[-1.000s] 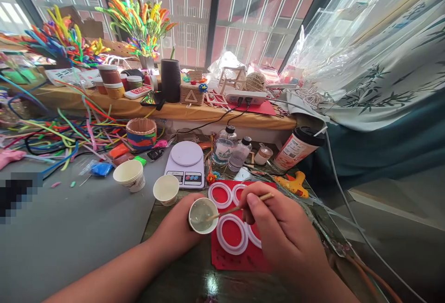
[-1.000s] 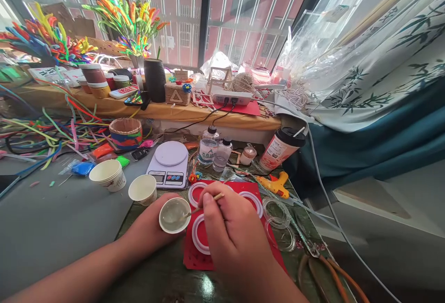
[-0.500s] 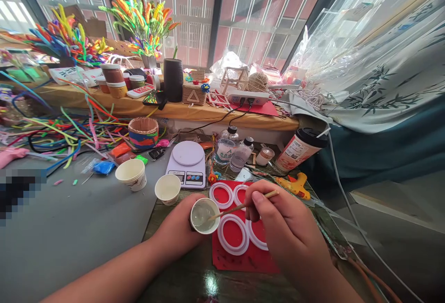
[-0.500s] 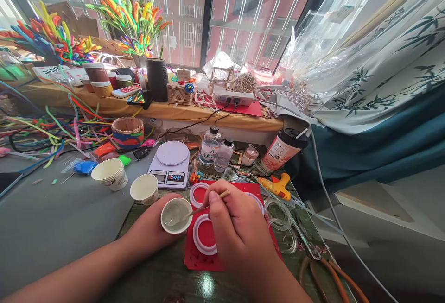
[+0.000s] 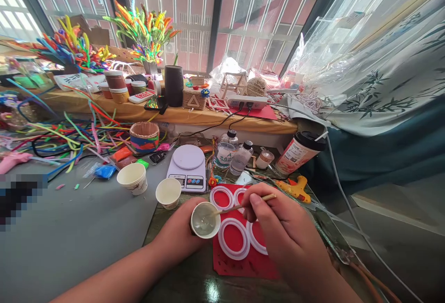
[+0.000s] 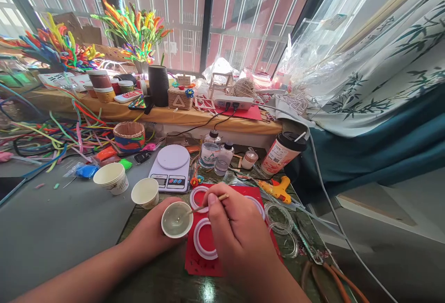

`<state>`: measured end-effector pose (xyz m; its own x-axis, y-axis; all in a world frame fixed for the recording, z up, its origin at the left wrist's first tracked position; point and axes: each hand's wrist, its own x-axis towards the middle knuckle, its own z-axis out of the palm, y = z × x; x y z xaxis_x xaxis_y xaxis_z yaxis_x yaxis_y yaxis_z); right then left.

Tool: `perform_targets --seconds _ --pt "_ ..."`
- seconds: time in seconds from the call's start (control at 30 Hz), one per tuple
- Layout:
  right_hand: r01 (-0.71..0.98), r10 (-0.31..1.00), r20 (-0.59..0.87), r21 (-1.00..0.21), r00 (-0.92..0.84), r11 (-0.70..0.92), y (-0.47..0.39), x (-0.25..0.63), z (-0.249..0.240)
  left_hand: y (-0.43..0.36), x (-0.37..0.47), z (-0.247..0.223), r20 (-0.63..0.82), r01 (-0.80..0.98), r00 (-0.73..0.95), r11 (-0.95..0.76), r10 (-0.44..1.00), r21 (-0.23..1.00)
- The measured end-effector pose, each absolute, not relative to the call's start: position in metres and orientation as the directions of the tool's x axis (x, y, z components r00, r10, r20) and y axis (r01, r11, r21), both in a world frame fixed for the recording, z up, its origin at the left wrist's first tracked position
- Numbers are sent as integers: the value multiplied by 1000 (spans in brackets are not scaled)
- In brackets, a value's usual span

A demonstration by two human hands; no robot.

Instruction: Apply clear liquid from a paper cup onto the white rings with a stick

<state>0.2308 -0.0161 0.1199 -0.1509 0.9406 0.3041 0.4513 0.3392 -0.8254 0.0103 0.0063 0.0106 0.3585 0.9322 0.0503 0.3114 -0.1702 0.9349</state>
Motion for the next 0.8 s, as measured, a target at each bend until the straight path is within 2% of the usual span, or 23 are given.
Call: perform_targets --seconds 0.1,0.5,0.8 --pt "423 939 288 -839 -188 343 -17 230 121 7 10 12 57 323 361 -182 931 929" --pt "391 960 258 -877 -108 280 -19 229 117 8 10 13 45 339 373 -182 927 923" --pt "462 968 233 -852 -90 248 -19 233 120 9 11 15 43 332 369 -175 928 927"
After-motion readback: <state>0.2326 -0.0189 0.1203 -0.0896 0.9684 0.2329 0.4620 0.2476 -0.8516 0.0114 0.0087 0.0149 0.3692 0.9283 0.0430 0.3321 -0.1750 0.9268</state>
